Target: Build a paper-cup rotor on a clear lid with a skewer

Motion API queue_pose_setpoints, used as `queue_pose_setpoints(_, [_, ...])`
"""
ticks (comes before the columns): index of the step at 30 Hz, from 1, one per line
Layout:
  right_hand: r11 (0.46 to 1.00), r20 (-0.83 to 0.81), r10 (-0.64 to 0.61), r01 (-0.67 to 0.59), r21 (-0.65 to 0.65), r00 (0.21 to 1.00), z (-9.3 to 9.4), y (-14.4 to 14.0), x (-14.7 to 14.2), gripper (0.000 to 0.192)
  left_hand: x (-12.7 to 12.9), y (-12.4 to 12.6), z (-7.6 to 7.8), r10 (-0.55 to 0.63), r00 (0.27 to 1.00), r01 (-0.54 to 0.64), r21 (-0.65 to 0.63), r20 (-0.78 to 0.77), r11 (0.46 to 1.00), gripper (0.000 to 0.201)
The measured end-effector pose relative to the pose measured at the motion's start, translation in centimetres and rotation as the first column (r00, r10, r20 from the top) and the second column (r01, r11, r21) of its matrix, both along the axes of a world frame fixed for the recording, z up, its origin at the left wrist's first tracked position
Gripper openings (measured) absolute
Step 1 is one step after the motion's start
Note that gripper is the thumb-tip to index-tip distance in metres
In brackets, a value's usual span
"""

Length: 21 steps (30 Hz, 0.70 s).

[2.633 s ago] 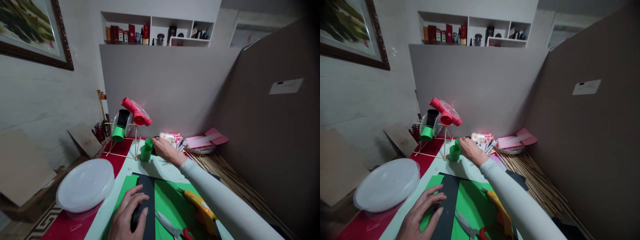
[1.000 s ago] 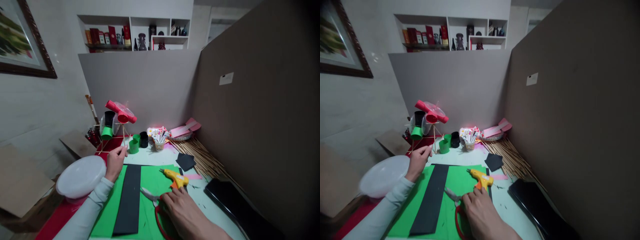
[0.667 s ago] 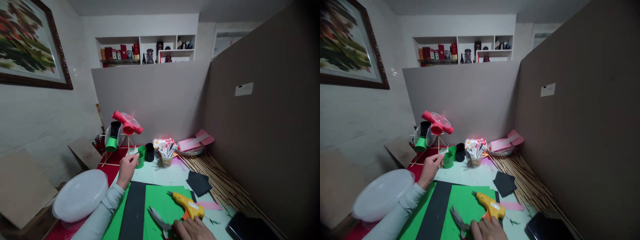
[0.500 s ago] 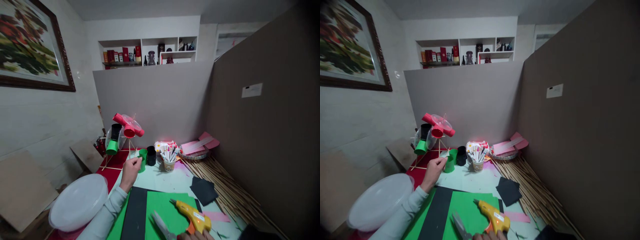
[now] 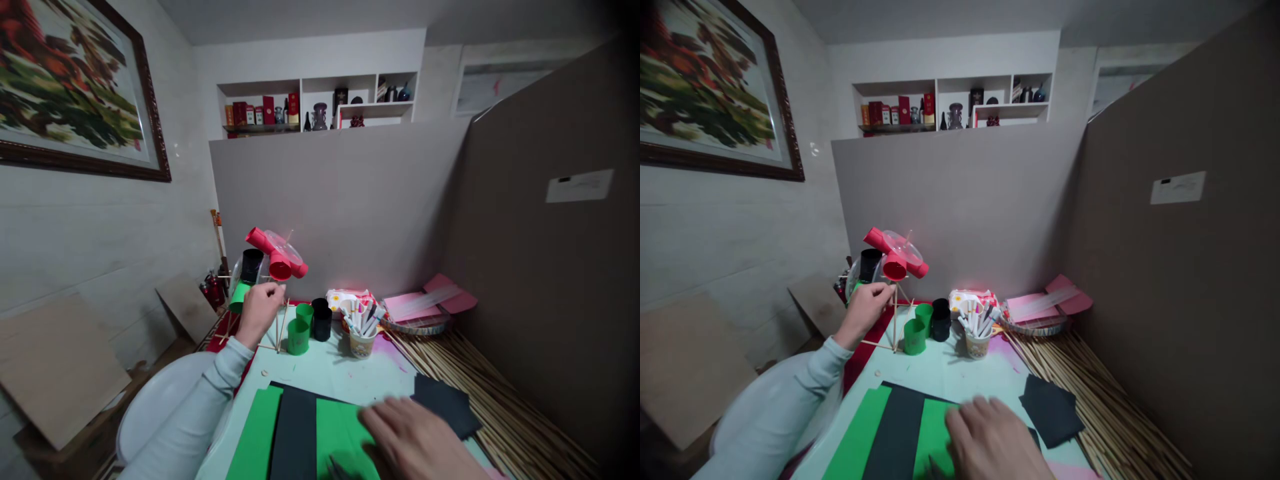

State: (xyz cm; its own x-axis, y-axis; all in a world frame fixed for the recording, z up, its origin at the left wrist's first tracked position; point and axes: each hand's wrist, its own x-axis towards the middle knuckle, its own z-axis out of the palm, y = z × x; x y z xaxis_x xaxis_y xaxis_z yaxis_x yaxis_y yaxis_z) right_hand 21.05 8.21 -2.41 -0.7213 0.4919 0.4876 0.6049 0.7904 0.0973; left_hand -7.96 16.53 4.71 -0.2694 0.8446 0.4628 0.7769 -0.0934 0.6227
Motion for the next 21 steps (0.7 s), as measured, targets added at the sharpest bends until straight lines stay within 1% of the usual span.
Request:
queue_pose_setpoints(1, [0.999, 0.017, -0.053, 0.053, -0.008, 0.998, 1.9, 0.9, -1.5, 0.013, -0.2, 0.2, 0.5, 0.025, 1.0, -0.025, 0.006, 0.003, 1.0, 0.036])
queue_pose_setpoints(3, [0.993, 0.014, -0.116, 0.116, -0.021, 0.993, 5.6, 3.6, -4.8, 0.006, -0.7, 0.7, 1.4, 0.078, 0.997, -0.078, 0.019, 0.004, 0.997, 0.033])
queue_pose_setpoints(4, [0.987, 0.002, -0.161, 0.161, -0.026, 0.987, 7.2, 5.3, -6.6, 0.01, -0.9, 0.9, 1.9, 0.108, 0.994, -0.108, 0.027, 0.0, 0.994, 0.032])
queue_pose_setpoints(6, [0.969, -0.036, -0.247, 0.246, -0.024, 0.968, 9.7, 8.9, -10.0, 0.019, -1.5, 1.4, 2.8, 0.178, 0.984, -0.177, 0.05, -0.015, 0.983, 0.029])
queue_pose_setpoints(8, [0.955, -0.076, -0.298, 0.296, -0.028, 0.952, 11.1, 12.2, -13.1, 0.029, -2.0, 2.1, 3.7, 0.251, 0.967, -0.247, 0.083, -0.035, 0.965, 0.026])
queue_pose_setpoints(11, [0.949, -0.109, -0.316, 0.315, -0.03, 0.942, 11.6, 15.6, -16.6, 0.035, -2.6, 3.1, 4.8, 0.333, 0.94, -0.319, 0.157, -0.071, 0.935, 0.022])
queue_pose_setpoints(14, [0.952, -0.119, -0.305, 0.304, -0.026, 0.945, 11.3, 17.5, -18.5, 0.036, -3.0, 4.1, 5.5, 0.366, 0.921, -0.33, 0.234, -0.131, 0.914, 0.023])
queue_pose_setpoints(17, [0.956, -0.118, -0.294, 0.293, -0.024, 0.949, 10.7, 18.4, -18.9, 0.035, -3.4, 4.9, 5.8, 0.342, 0.912, -0.285, 0.249, -0.228, 0.926, 0.032])
queue_pose_setpoints(19, [0.957, -0.117, -0.29, 0.289, -0.028, 0.95, 10.3, 18.7, -18.6, 0.035, -3.5, 5.4, 5.8, 0.305, 0.905, -0.247, 0.218, -0.297, 0.944, 0.04])
queue_pose_setpoints(21, [0.957, -0.117, -0.289, 0.286, -0.035, 0.95, 9.9, 18.7, -18.0, 0.035, -3.6, 5.9, 5.7, 0.272, 0.895, -0.223, 0.175, -0.353, 0.959, 0.043])
